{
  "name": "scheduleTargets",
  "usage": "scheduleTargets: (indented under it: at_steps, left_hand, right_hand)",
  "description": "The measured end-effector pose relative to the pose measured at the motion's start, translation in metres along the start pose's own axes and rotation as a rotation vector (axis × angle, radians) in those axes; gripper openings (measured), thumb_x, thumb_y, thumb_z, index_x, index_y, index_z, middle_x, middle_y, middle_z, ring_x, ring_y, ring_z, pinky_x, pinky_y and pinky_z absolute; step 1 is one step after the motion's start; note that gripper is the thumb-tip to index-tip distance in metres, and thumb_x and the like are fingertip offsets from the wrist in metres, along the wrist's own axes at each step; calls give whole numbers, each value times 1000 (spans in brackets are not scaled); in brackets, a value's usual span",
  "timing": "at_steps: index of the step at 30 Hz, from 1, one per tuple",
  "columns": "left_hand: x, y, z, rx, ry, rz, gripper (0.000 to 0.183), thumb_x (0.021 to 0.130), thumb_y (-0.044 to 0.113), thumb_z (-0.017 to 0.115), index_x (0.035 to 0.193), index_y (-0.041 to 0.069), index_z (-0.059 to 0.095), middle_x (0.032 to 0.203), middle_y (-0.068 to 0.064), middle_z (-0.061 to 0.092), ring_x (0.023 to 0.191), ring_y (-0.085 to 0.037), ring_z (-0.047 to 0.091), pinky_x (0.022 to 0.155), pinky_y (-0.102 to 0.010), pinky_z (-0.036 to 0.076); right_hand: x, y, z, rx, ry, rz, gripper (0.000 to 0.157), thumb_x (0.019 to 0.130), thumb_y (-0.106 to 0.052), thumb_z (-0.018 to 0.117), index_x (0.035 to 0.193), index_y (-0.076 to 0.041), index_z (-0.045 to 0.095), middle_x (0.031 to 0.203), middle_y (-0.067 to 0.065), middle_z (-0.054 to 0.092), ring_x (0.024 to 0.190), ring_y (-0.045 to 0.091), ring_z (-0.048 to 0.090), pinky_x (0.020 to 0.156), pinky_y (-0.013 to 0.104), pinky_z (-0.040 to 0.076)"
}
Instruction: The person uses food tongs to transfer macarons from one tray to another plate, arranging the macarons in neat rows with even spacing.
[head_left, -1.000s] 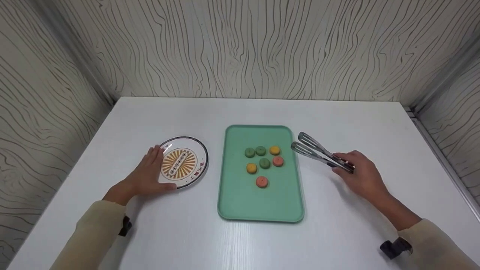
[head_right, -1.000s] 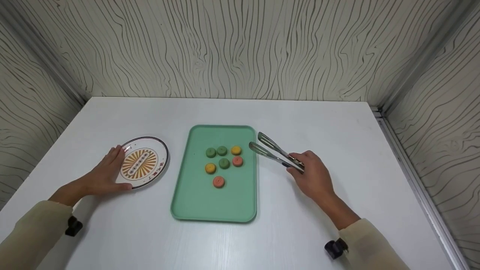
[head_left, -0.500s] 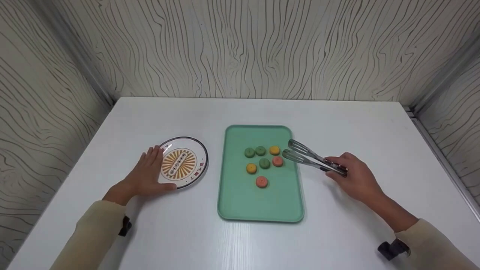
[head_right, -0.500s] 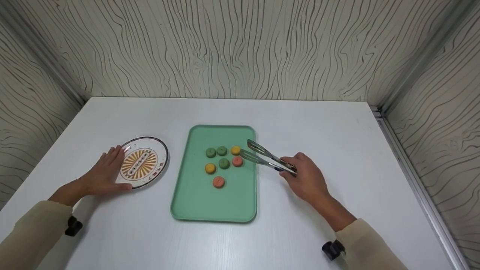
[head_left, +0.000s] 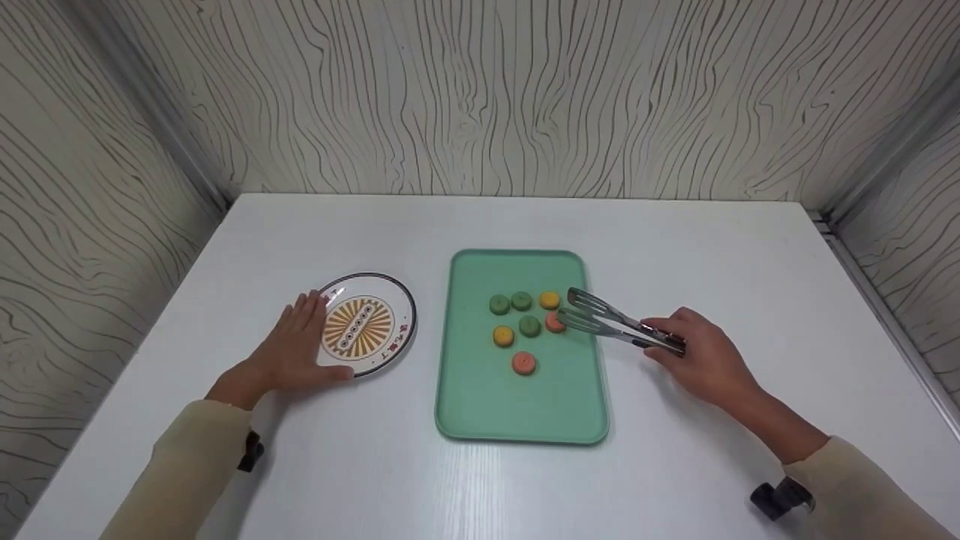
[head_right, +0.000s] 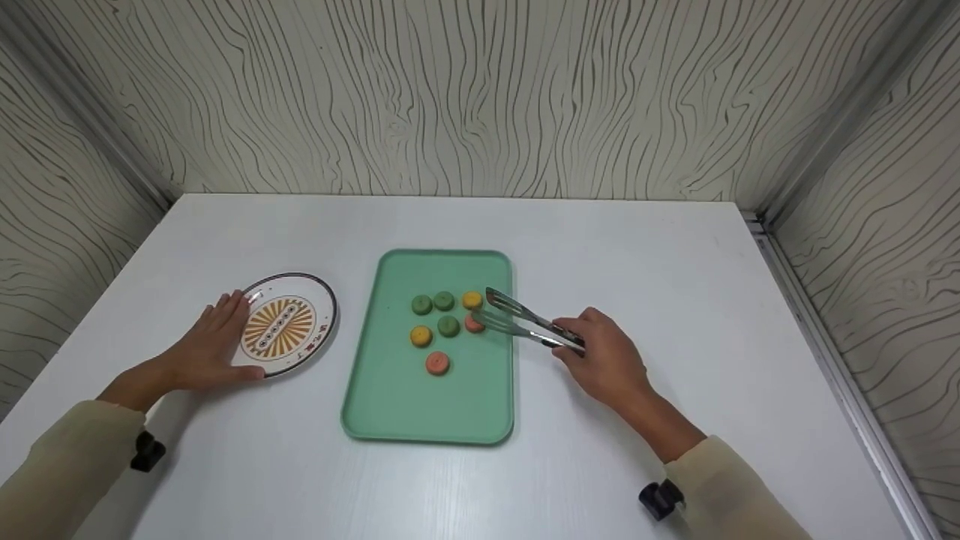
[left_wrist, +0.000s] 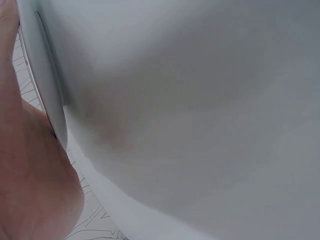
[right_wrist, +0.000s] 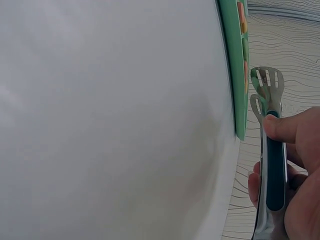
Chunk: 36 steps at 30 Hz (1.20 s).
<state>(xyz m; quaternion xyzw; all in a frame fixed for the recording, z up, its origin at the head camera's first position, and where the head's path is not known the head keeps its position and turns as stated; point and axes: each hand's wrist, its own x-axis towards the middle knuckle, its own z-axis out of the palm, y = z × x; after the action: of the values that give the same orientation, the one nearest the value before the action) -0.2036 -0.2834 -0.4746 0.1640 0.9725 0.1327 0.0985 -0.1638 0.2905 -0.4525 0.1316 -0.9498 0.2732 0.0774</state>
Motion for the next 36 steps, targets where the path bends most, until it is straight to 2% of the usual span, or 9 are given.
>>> scheduleTargets:
  at_steps: [10,18,36]
  left_hand:
    - [0,0,-1,-10,0,-3,130,81,72,67,155,-16,7,165,-34,1,153,-49,-3,123,-60,4]
    - [-1,1,-1,-4,-6,-5,130,82,72,67,156,-16,6,165,-33,0,153,-49,-3,123,-60,3]
    - [0,2,-2,-12,-8,-12,130,81,72,67,156,-15,5,165,-33,-1,153,-48,-4,123,-60,3]
  right_hand:
    - [4,-5,4,1,-37,11,36,84,-4,82,119,-2,74,87,2,57,74,16,48,63,28,41]
    - [5,-5,7,-16,-40,-31,36,83,-6,83,118,-3,75,86,0,57,74,14,49,64,29,43]
    - [9,-9,13,-21,-61,-8,35,83,-6,82,117,-3,76,88,2,59,76,16,50,66,31,43]
